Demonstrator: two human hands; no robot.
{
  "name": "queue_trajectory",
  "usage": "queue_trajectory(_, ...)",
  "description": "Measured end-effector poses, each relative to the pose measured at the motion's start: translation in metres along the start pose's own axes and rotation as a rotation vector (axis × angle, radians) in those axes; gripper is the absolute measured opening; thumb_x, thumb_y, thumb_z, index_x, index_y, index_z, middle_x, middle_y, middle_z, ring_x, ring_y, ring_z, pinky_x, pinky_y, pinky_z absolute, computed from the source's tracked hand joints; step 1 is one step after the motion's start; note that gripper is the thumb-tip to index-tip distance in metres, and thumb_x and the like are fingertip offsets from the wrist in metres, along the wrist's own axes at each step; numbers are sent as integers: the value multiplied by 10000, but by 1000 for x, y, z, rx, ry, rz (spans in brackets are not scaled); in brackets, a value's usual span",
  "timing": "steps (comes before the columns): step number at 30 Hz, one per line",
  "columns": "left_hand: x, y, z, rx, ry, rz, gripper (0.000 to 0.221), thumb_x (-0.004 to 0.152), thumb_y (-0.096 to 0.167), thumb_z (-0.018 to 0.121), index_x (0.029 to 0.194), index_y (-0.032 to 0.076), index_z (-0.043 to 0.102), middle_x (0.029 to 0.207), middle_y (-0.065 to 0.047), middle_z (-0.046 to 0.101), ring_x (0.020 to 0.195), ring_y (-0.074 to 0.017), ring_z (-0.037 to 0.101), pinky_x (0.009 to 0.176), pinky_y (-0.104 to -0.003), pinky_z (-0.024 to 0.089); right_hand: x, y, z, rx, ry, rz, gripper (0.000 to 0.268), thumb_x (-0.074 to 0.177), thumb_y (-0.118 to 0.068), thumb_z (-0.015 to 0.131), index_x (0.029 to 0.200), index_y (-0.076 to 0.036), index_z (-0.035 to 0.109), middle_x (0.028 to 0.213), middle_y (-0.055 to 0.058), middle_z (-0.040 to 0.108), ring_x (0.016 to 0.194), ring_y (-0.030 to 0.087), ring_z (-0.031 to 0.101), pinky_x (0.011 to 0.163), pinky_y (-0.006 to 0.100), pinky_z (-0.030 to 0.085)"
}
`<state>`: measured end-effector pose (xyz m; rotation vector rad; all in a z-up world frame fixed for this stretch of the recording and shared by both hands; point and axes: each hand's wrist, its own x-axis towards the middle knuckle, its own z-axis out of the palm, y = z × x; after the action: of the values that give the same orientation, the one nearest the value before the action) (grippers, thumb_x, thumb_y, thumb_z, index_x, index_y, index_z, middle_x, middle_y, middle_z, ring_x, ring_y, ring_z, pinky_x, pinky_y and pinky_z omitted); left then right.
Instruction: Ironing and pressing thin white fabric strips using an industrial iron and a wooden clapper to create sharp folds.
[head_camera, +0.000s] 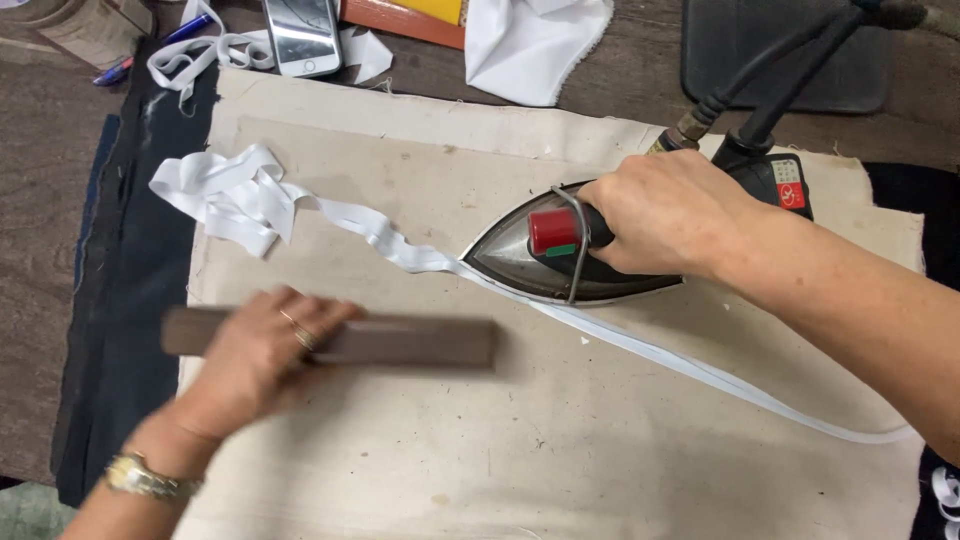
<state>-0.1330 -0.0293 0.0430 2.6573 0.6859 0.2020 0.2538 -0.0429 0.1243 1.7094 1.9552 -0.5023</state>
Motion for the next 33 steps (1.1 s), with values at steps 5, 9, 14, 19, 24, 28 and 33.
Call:
queue_trajectory(5, 19, -32, -26, 71, 55, -111, 591, 720, 140, 740, 1283, 83, 571, 1081, -76, 644, 898, -256, 550, 779, -388, 505, -3, 3, 1, -15, -32, 11, 172, 803, -308, 516, 756, -175, 613, 696, 57, 671, 689, 318, 625, 646, 435, 479)
queue_trajectory(9, 34, -50, -26, 98, 70, -99, 612, 754, 265, 766, 1311, 102, 568, 1054, -64, 608, 875, -295, 521, 806, -411, 441, -5, 2, -3, -20, -63, 19, 167, 811, -295, 517, 743, -172, 607, 685, 47, 663, 679, 298, 618, 640, 424, 477)
queue_trajectory(14, 41, -61, -18, 71, 22, -88, 609, 748, 285, 762, 1305, 130, 569, 1062, -56, 615, 873, -283, 527, 788, -414, 446, -4, 7, 2, -33, -41, -2, 179, 815, -320, 528, 762, -170, 612, 699, 50, 672, 681, 309, 633, 625, 435, 489)
queue_trajectory(19, 46, -63, -20, 57, -7, -77, 604, 730, 322, 773, 1273, 128, 593, 1041, -48, 626, 873, -282, 544, 768, -412, 445, -5, 8, 2, -46, -48, -7, 172, 813, -327, 549, 803, -172, 623, 723, 65, 685, 707, 322, 650, 649, 447, 506)
queue_trajectory(24, 59, -58, -21, 50, -84, -87, 632, 730, 311, 763, 1313, 156, 572, 1135, -45, 609, 923, -302, 550, 771, -448, 452, -7, 14, 5, -40, -33, -12, 195, 807, -347, 524, 798, -187, 635, 724, 69, 683, 723, 340, 646, 634, 456, 502)
queue_trajectory(28, 69, -54, -20, 28, -110, -38, 632, 717, 173, 754, 1320, 134, 568, 1102, -62, 616, 933, -302, 557, 803, -447, 467, -12, 23, 8, -51, -40, -18, 211, 811, -386, 558, 818, -196, 646, 720, 69, 678, 712, 336, 638, 623, 449, 497)
queue_trajectory(33, 84, -43, -14, 53, -142, -6, 638, 693, 155, 728, 1311, 147, 574, 1071, -49, 624, 831, -298, 573, 754, -434, 465, -22, 35, 15, -71, -57, -9, 195, 796, -387, 576, 855, -216, 648, 719, 66, 689, 712, 340, 649, 633, 446, 506)
